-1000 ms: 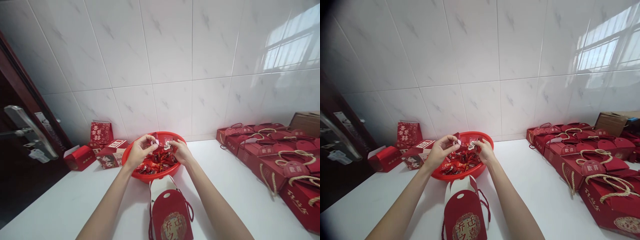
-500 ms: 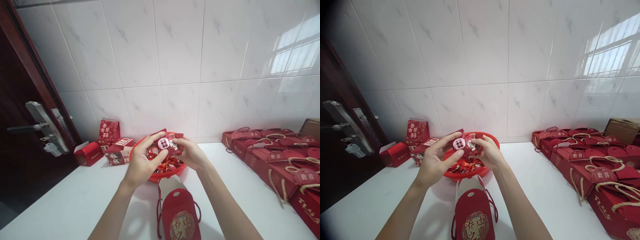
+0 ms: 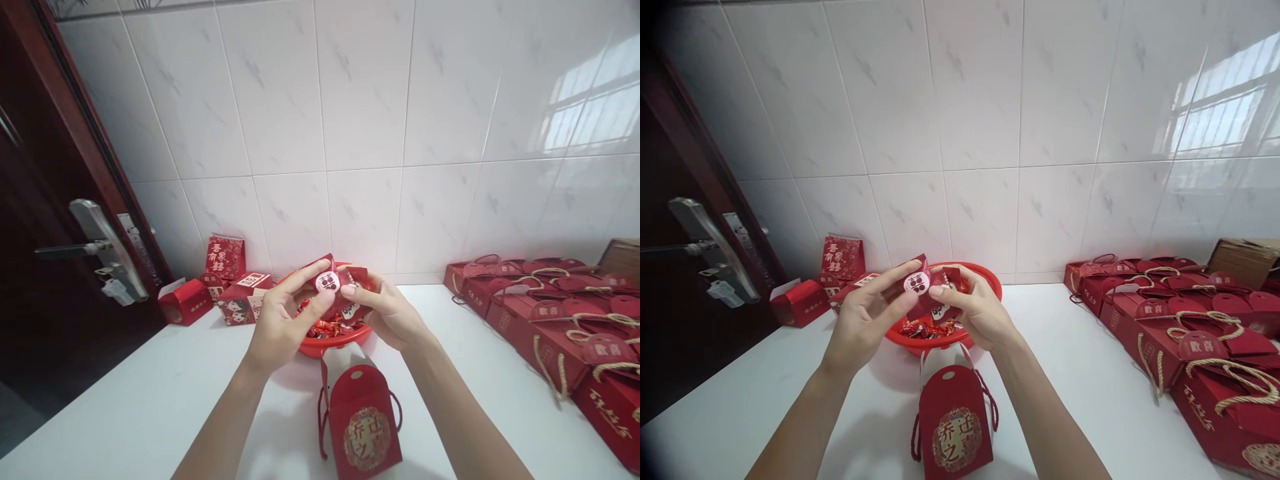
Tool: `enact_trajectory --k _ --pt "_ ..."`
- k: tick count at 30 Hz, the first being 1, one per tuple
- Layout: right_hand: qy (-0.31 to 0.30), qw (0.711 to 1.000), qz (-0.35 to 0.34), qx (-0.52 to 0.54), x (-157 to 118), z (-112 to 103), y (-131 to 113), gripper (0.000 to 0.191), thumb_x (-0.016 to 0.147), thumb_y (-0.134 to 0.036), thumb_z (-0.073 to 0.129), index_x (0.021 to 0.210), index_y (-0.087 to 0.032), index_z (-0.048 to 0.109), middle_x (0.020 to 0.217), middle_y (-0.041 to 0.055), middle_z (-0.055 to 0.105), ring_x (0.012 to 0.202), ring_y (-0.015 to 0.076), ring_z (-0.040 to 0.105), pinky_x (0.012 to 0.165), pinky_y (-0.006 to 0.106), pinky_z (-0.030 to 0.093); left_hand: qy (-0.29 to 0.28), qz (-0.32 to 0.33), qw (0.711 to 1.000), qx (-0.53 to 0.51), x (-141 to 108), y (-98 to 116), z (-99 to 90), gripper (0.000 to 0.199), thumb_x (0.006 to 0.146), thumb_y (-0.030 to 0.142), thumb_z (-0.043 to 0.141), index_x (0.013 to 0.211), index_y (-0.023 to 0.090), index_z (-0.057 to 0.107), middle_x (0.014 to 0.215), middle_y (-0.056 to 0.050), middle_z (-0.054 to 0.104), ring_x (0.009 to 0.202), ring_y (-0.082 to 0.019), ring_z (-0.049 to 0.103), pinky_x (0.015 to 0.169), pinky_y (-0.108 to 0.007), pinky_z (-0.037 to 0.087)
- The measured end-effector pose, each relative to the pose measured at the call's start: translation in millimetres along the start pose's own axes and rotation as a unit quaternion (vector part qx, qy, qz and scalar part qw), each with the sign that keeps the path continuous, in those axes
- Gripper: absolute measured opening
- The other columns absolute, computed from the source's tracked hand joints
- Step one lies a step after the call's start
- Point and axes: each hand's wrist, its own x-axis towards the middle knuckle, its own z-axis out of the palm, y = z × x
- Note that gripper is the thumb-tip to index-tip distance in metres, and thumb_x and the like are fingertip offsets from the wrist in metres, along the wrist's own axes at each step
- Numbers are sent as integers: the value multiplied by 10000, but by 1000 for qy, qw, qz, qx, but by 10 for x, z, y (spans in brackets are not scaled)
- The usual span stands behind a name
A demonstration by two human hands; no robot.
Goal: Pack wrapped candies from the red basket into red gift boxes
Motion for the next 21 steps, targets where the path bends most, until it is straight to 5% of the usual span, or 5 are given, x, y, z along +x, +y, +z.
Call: enact_trajectory --k 9,21 --pt "-25 1000 5 7 -36 41 0 299 810 -311 742 1087 -218 680 939 27 722 798 158 680 694 269 549 76 1 997 -5 0 46 25 403 741 451 788 1051 193 777 1018 -82 781 940 -256 734 853 -353 618" --pt "-22 1000 12 2 -43 37 -24 295 794 -263 736 1081 -224 682 931 24 710 814 161 670 694 261 545 72 8 997 -3 -1 45 13 417 737 459 791 1053 189 776 1002 -89 782 925 -257 737 832 -351 630"
